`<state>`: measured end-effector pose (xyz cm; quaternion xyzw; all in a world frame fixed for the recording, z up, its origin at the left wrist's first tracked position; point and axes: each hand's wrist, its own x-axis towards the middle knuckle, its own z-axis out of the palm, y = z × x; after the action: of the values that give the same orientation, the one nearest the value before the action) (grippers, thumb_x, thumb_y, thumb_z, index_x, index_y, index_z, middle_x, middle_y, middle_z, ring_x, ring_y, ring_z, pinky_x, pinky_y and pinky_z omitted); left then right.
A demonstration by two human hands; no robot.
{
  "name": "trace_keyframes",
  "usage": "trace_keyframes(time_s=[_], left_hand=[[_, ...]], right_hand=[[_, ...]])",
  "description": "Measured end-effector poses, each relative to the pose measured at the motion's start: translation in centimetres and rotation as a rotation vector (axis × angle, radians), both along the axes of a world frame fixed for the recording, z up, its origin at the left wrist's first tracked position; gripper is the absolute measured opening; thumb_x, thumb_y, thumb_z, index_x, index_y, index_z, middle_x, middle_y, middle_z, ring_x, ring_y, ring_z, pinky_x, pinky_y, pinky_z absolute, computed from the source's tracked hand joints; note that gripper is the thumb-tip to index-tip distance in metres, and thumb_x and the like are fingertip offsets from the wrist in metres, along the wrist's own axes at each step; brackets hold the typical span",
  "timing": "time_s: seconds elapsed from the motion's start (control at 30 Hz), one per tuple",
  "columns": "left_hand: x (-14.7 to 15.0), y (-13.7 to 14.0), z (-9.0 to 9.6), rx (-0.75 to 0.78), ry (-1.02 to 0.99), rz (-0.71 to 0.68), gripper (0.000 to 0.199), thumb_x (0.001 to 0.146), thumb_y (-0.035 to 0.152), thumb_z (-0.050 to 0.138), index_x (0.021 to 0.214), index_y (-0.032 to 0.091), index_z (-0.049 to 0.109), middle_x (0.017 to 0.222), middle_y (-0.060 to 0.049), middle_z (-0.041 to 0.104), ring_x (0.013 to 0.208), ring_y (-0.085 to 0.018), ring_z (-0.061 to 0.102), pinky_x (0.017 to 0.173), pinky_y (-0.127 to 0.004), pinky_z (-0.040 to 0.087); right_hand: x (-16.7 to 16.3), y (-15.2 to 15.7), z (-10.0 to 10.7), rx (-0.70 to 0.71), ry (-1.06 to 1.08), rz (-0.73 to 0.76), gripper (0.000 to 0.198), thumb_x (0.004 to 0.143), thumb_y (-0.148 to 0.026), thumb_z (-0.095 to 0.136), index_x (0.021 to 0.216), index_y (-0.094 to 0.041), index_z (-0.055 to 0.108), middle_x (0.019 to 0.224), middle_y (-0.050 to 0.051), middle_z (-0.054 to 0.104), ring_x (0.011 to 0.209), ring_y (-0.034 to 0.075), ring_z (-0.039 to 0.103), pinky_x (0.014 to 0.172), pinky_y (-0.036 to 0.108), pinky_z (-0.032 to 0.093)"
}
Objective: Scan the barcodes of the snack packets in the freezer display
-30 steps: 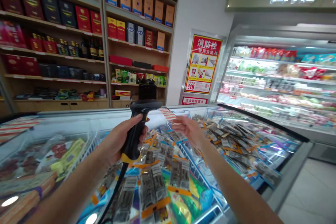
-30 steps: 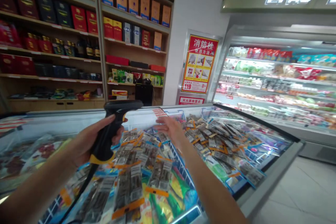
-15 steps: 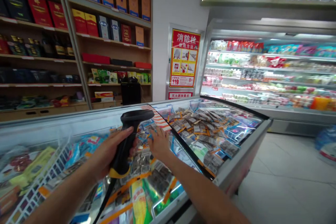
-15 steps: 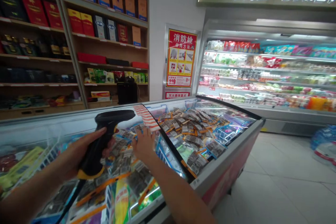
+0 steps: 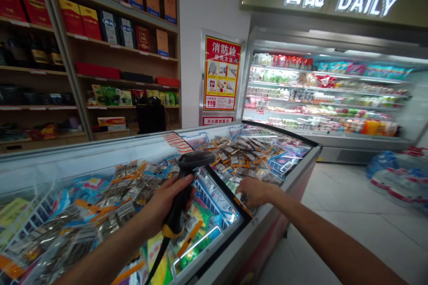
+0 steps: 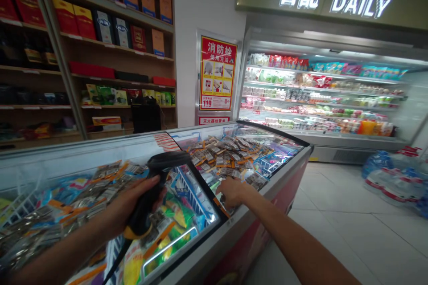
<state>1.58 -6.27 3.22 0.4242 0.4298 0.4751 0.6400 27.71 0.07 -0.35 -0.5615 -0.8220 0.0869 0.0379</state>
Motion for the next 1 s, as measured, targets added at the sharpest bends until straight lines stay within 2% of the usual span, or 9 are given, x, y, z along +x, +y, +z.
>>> trace_keyframes(time_s=[0.13,0.27,0.37,0.43,0.5,0.67,0.77,0.9,1.0], left_hand=[[0.4,0.6,-0.4,0.025,-0.004,0.027,0.027,0.062,0.039,0.066,0.065,0.016,0.053,0.054,0.0,0.058,0.041,-0.008,0.05,0.04,-0.017,0.038],[-0.6,0.7,-0.5,0.004,0.0,0.078,0.025,0.063,0.038,0.065,0.066,0.016,0.053,0.052,0.001,0.057,0.04,-0.008,0.049,0.037,-0.016,0.037],[-1.4,0.7,-0.7,0.01,0.009,0.094,0.025,0.064,0.039,0.064,0.067,0.016,0.054,0.052,0.001,0.056,0.04,-0.007,0.05,0.038,-0.015,0.037],[-1.9,0.9,-0.8,0.008,0.011,0.108,0.026,0.065,0.04,0.064,0.067,0.015,0.054,0.052,0.001,0.056,0.041,-0.007,0.05,0.038,-0.015,0.037],[-2.5,1.1,-0.9,0.008,0.021,0.115,0.027,0.066,0.041,0.063,0.068,0.015,0.054,0.054,0.001,0.057,0.041,-0.007,0.05,0.038,-0.015,0.037],[-3.5,1.4,-0.8,-0.011,0.073,0.11,0.03,0.064,0.044,0.065,0.068,0.015,0.054,0.056,0.0,0.058,0.043,-0.008,0.051,0.041,-0.017,0.04],[-3.5,1.0,0.0,0.0,0.089,0.067,0.031,0.062,0.044,0.066,0.067,0.015,0.055,0.056,0.001,0.057,0.043,-0.007,0.05,0.041,-0.016,0.039],[-3.3,0.3,1.0,0.028,0.109,0.025,0.032,0.061,0.043,0.067,0.064,0.014,0.055,0.054,0.001,0.056,0.043,-0.007,0.049,0.039,-0.016,0.037],[-3.3,0.2,1.0,0.014,0.095,0.079,0.03,0.061,0.041,0.068,0.067,0.015,0.055,0.055,0.001,0.057,0.043,-0.007,0.05,0.04,-0.016,0.039]], right_hand=[[0.2,1.6,0.7,-0.068,0.18,0.095,0.014,0.046,-0.02,0.07,0.06,-0.021,0.064,0.059,-0.001,0.06,0.061,0.017,0.056,0.058,0.027,0.041],[-0.9,4.0,0.9,-0.026,0.985,-0.115,0.016,0.061,-0.032,0.061,0.068,-0.018,0.055,0.061,-0.003,0.057,0.053,0.011,0.052,0.051,0.024,0.042],[-4.2,5.8,-0.5,-0.134,1.582,-0.302,0.027,0.054,-0.025,0.066,0.077,-0.019,0.052,0.064,-0.003,0.059,0.054,0.013,0.055,0.049,0.027,0.047],[-6.8,7.1,-1.7,-0.156,1.871,-0.414,0.025,0.051,-0.017,0.067,0.069,-0.018,0.05,0.058,-0.003,0.058,0.052,0.014,0.056,0.051,0.03,0.05],[-8.9,8.1,-2.8,-0.127,2.001,-0.445,0.022,0.052,-0.015,0.065,0.065,-0.018,0.047,0.056,-0.003,0.058,0.053,0.013,0.057,0.054,0.03,0.051],[-10.3,9.2,-4.3,-0.022,2.108,-0.402,0.023,0.052,-0.015,0.067,0.065,-0.019,0.048,0.062,-0.004,0.06,0.06,0.012,0.06,0.06,0.027,0.051],[-9.2,9.2,-4.3,0.07,2.018,-0.441,0.022,0.053,-0.02,0.066,0.069,-0.019,0.052,0.061,-0.003,0.06,0.056,0.013,0.058,0.055,0.027,0.049],[-8.4,8.8,-3.7,0.421,1.661,-0.381,0.019,0.062,-0.029,0.058,0.077,-0.016,0.058,0.068,0.001,0.062,0.064,0.016,0.057,0.061,0.028,0.046],[-8.8,8.5,-4.4,0.458,1.304,-0.216,0.019,0.067,-0.029,0.053,0.078,-0.016,0.061,0.075,0.003,0.065,0.073,0.018,0.057,0.068,0.029,0.044]])
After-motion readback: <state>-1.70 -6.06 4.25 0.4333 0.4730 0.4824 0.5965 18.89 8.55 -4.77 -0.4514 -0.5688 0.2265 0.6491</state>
